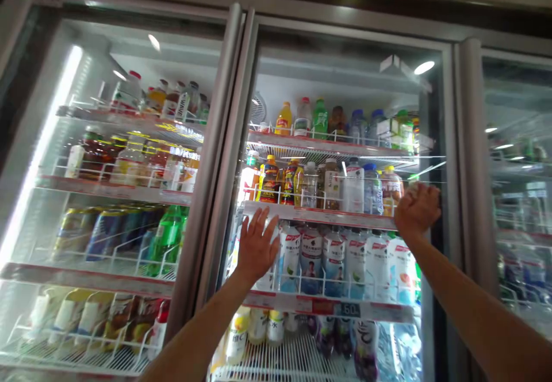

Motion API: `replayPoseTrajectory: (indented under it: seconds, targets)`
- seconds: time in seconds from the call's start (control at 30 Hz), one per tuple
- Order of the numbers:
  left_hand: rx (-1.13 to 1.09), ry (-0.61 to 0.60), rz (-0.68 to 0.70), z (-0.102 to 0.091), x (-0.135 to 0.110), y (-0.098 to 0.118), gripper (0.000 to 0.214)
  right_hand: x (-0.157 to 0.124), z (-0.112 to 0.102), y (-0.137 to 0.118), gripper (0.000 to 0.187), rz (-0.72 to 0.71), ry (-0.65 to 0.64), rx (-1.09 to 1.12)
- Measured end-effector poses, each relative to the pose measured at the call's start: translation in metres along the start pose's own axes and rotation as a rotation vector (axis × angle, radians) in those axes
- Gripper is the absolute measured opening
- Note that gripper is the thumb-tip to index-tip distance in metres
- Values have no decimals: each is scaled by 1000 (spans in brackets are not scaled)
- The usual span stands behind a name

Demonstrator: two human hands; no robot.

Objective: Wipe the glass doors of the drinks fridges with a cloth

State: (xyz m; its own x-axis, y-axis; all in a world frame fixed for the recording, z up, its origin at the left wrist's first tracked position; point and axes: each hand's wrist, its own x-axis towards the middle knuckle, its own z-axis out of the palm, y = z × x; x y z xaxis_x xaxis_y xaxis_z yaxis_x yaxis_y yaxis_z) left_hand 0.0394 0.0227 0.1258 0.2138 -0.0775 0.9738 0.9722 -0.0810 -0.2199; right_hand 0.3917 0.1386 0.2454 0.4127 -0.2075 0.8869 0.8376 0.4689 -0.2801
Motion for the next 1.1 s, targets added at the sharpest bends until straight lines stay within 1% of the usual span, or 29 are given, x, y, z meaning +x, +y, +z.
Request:
replayPoseTrajectory:
  seconds: [0.03, 0.07, 0.1, 0.13, 0.17, 0.23, 0.27, 0.3, 0.33, 0.37, 0.4, 0.43, 0.53, 0.57, 0.6, 0.63, 0.7, 0.77, 0.83, 0.87, 0.9, 0.93, 0.97, 1.1]
  targets:
    - [25, 12, -35, 1, 9, -6, 46, 4, 3, 1, 50, 71, 28, 12]
    - [50, 19, -71, 2, 17, -11, 47, 4, 5, -5, 50, 91, 37, 31]
    - [67, 22, -98, 4, 24, -15, 49, 1, 7, -16, 49, 52, 19, 49]
    - [76, 23, -114, 6, 30, -18, 50, -6, 7, -32, 48, -29, -15, 67]
    - [78, 26, -124, 8, 33, -21, 52, -16, 6, -51, 47, -143, -63, 84]
    - [69, 34, -128, 11, 35, -23, 55, -39, 4, -89, 44, -422, -179, 117]
    - [63, 38, -126, 12, 34, -23, 55, -49, 2, -103, 43, -562, -236, 134]
    - [58, 41, -124, 12, 33, -23, 56, -56, 1, -113, 43, -679, -281, 150]
    - [55, 42, -122, 12, 32, -22, 56, -59, 0, -116, 42, -761, -315, 161]
    - [54, 43, -121, 11, 32, -22, 56, -57, -1, -114, 42, -795, -330, 165]
    - [55, 46, -120, 11, 31, -21, 56, -50, 0, -106, 41, -764, -312, 158]
    - [60, 49, -121, 10, 31, -21, 56, -39, 2, -96, 41, -682, -270, 142]
    - [84, 52, -119, 10, 32, -20, 54, 7, 17, -65, 44, -350, -85, 87]
    - [93, 50, -119, 10, 32, -19, 53, 19, 23, -63, 47, -279, -38, 79]
    - [101, 49, -119, 10, 32, -19, 52, 26, 28, -66, 49, -252, -14, 78]
    - [106, 50, -118, 11, 32, -20, 52, 28, 32, -75, 50, -265, -10, 83]
    - [111, 56, -110, 11, 32, -20, 51, 14, 35, -108, 47, -347, -33, 99]
    - [111, 59, -99, 10, 32, -21, 50, -15, 33, -150, 41, -526, -101, 126]
    - [106, 61, -90, 10, 32, -22, 49, -42, 29, -181, 40, -805, -214, 178]
    - [102, 62, -90, 9, 32, -22, 50, -50, 27, -188, 41, -898, -255, 198]
    - [97, 66, -92, 9, 32, -22, 50, -53, 25, -188, 41, -941, -279, 207]
    - [92, 70, -94, 9, 32, -22, 51, -50, 24, -181, 42, -920, -285, 202]
    - [88, 72, -97, 9, 32, -22, 51, -41, 24, -168, 42, -836, -272, 179]
    - [92, 57, -106, 10, 32, -21, 50, 17, 22, -87, 45, -324, -134, 53]
